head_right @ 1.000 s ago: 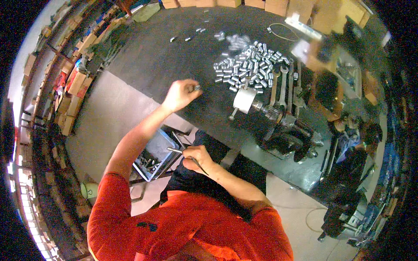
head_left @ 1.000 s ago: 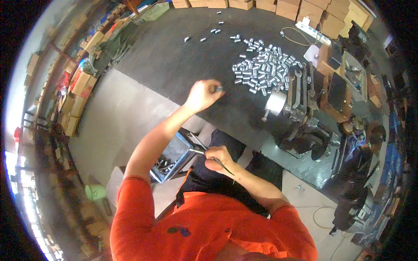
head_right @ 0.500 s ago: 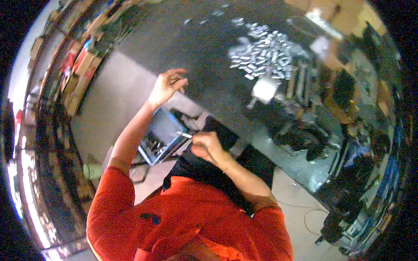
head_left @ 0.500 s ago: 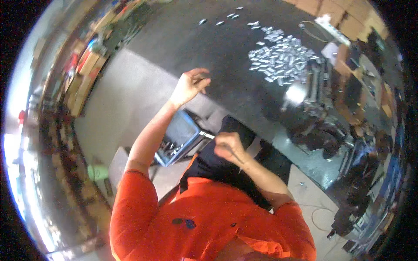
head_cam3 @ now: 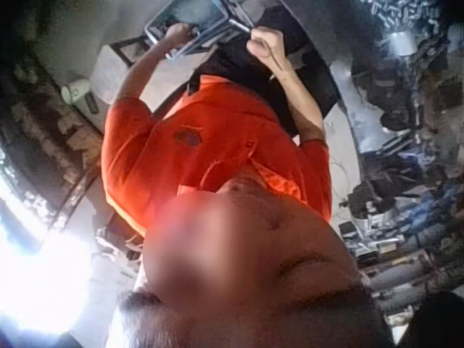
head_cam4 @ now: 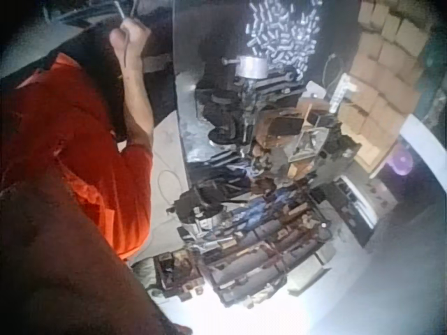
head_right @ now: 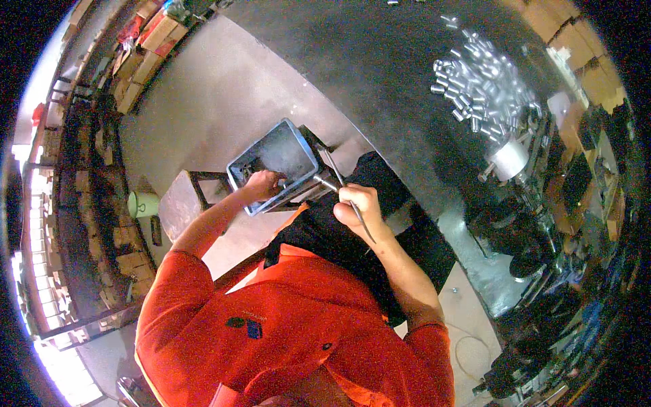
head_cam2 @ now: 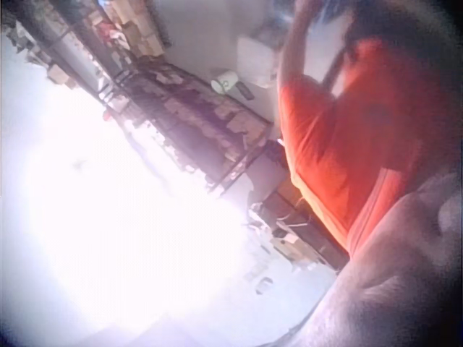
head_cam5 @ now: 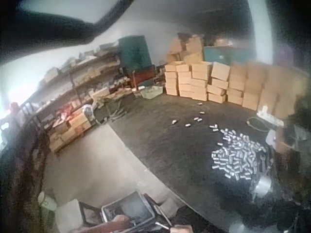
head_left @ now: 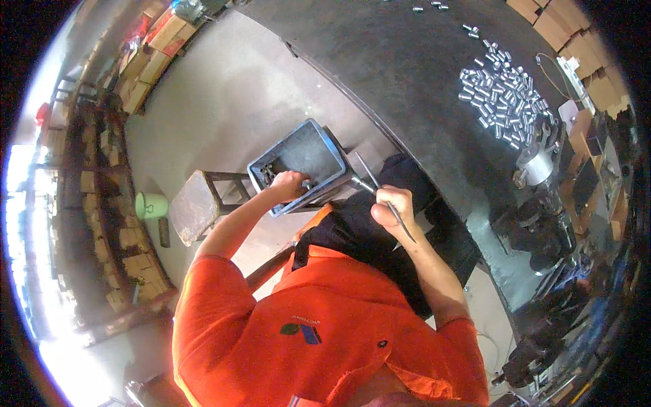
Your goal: The person repeatedly picks up small cylindrical metal parts from a table, uses a wrench to tighten or adjust them, and places them into a blue plastic bin. The process is continuous and repetitive throughout the clip.
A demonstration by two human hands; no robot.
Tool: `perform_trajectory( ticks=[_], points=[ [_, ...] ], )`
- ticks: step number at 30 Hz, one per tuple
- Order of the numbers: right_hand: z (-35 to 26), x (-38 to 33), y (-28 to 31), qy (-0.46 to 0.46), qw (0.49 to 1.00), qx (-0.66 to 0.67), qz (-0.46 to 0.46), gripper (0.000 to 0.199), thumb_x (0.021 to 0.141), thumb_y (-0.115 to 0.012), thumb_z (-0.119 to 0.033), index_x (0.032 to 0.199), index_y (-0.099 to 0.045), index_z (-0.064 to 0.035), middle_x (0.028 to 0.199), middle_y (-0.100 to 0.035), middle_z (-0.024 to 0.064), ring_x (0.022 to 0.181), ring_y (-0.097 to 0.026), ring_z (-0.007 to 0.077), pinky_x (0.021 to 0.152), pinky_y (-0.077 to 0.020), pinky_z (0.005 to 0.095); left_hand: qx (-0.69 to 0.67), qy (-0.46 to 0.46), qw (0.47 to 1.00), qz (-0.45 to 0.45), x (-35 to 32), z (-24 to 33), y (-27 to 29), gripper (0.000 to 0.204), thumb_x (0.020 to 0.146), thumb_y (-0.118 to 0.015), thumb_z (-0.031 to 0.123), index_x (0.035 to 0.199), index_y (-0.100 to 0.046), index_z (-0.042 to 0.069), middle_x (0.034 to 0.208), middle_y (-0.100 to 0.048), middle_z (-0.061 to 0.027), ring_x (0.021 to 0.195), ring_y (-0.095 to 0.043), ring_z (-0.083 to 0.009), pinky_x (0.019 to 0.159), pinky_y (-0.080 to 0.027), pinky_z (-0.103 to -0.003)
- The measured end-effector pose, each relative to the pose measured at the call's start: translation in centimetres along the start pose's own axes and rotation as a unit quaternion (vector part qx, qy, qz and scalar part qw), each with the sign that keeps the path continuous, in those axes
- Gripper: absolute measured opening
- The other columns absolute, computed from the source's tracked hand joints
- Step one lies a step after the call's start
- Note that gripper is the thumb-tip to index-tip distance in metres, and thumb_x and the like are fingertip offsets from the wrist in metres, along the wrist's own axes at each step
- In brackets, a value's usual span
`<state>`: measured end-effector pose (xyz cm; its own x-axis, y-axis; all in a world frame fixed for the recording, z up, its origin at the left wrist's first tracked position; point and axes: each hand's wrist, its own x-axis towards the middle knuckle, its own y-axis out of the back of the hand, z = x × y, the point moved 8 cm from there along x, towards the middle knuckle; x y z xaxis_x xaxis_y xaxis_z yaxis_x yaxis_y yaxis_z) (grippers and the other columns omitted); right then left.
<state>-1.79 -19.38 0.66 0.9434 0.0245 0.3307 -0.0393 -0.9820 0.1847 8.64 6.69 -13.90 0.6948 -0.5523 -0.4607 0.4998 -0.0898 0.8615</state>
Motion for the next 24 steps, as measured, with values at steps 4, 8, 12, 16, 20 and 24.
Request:
perform_trajectory(
  ticks=[4, 8, 12, 16, 20, 24],
  points=[
    [0.1, -0.1, -0.2, -0.011, 1.000, 0.006, -0.012, 0.024, 0.065, -0.062, -0.012, 0.058, -0.040, -0.0031, 0.054, -0.036, 0.0066, 0.046, -0.038, 0.0180, 0.044, -0.0276, 0.0319, 0.036, 0.041, 0.996, -0.073, 2.7, -0.4, -1.6, 0.021, 0.077, -0.060, 0.025, 0.094, -0.066, 0.016, 0.088, -0.066, -0.0151, 0.085, -0.064, -0.0346, 0.070, -0.052, -0.045],
    [0.2, -0.1, -0.1, -0.010, 0.999, 0.032, -0.012, 0.026, 0.066, -0.062, -0.013, 0.058, -0.040, -0.0034, 0.055, -0.035, 0.0061, 0.047, -0.037, 0.0171, 0.045, -0.0272, 0.0317, 0.047, 0.075, 0.993, -0.079, 3.0, 0.0, -0.7, 0.021, 0.075, -0.061, 0.025, 0.091, -0.066, 0.013, 0.088, -0.066, -0.0155, 0.087, -0.064, -0.0345, 0.073, -0.051, -0.045],
    [0.0, -0.1, -0.1, -0.012, 0.999, 0.037, -0.011, 0.028, 0.067, -0.062, -0.014, 0.058, -0.039, -0.0036, 0.055, -0.034, 0.0070, 0.047, -0.036, 0.0186, 0.045, -0.0276, 0.0328, -0.001, 0.056, 0.997, -0.045, 2.5, -0.3, 0.5, 0.021, 0.075, -0.062, 0.030, 0.086, -0.064, 0.012, 0.087, -0.065, -0.0155, 0.087, -0.063, -0.0346, 0.074, -0.050, -0.045],
    [0.0, -0.1, -0.2, -0.002, 0.999, 0.039, -0.011, 0.038, 0.072, -0.064, -0.028, 0.057, -0.038, -0.0034, 0.055, -0.032, 0.0067, 0.047, -0.035, 0.0191, 0.045, -0.0258, 0.0335, -0.347, 0.014, 0.937, 0.020, 1.9, -0.1, 3.5, 0.014, 0.079, -0.065, 0.011, 0.081, -0.057, -0.001, 0.076, -0.064, -0.0124, 0.073, -0.067, -0.0235, 0.060, -0.053, -0.034],
    [-0.5, 0.0, -0.1, -0.004, 0.999, 0.052, -0.015, 0.045, 0.075, -0.063, -0.036, 0.057, -0.037, -0.0032, 0.055, -0.031, 0.0069, 0.046, -0.035, 0.0199, 0.046, -0.0252, 0.0342, -0.580, 0.052, 0.812, 0.050, -0.2, 2.8, 8.8, 0.015, 0.080, -0.065, -0.002, 0.085, -0.051, -0.004, 0.077, -0.062, -0.0105, 0.068, -0.064, -0.0170, 0.060, -0.051, -0.027],
    [-0.6, -0.1, 0.1, 0.008, 0.999, 0.025, -0.022, 0.028, 0.067, -0.063, -0.019, 0.059, -0.040, -0.0045, 0.055, -0.037, 0.0090, 0.046, -0.042, 0.0234, 0.045, -0.0309, 0.0351, -0.540, -0.023, 0.838, 0.068, -1.7, 8.7, 13.0, 0.025, 0.079, -0.069, 0.001, 0.097, -0.052, -0.002, 0.075, -0.058, -0.0055, 0.069, -0.059, -0.0129, 0.062, -0.048, -0.026]
  ],
)
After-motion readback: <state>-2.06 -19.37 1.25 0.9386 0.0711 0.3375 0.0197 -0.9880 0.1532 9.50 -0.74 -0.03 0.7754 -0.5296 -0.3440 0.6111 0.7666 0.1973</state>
